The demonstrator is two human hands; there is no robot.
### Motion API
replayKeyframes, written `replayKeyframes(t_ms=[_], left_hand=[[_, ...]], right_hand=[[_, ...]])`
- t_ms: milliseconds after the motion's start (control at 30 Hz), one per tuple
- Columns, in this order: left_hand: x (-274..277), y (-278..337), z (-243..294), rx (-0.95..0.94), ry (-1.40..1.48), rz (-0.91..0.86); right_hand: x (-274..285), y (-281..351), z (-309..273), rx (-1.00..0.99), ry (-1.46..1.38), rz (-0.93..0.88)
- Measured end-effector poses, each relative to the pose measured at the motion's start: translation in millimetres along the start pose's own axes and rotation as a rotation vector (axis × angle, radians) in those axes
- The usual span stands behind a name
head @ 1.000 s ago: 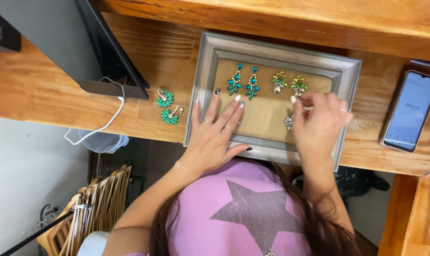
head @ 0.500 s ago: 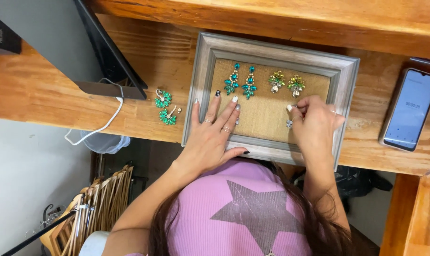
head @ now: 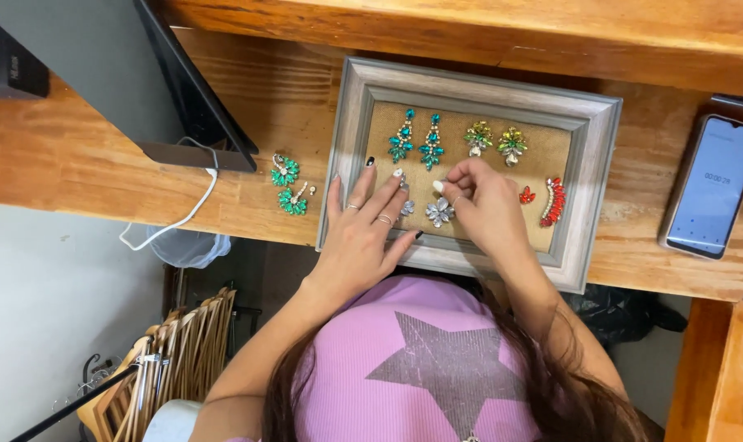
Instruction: A person is seen arranging and organizing several pairs of colorful, jeweled earrings on a fabric-covered display board within a frame.
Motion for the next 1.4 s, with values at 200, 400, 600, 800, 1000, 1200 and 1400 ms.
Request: replayKeyframes(t_ms=[200, 400, 600, 800, 1000, 1200, 1400], left_hand=[[-3, 3, 1, -0.003, -0.009, -0.003], [-5, 2, 1, -0.005, -0.028, -0.007], [-5, 3, 0, -0.019, -0.037, -0.005], [-8, 4, -2, -0.021, -0.042, -0.004], [-6, 3, -1, -0.02, -0.036, -0.007], [-7, 4, -2, -0.023, -0.059, -0.018], [2, 6, -6, 0.032, 0.099, 0.057]], right_hand=[[-8, 1, -4, 0.032, 0.088, 0.051], [-6, 1, -5, -0.006, 0.079, 0.08], [-6, 2, -14, 0.153, 0.232, 0.148], [-10, 2, -10, 0.196, 0.236, 0.172], [-11, 3, -15, 0.177, 0.214, 0.171], [-9, 5, -19, 0.219, 0.224, 0.154], [51, 40, -35, 0.343, -0.016, 0.358]])
Point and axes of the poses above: each hand's wrist, its own y-axis away from the middle knuckle, its own x-axis out of the back of the hand, z = x × y, the point moved 3 cm from there along -y, towards the middle knuckle, and after that the axes turned 15 degrees about x, right-handed, at the moved point
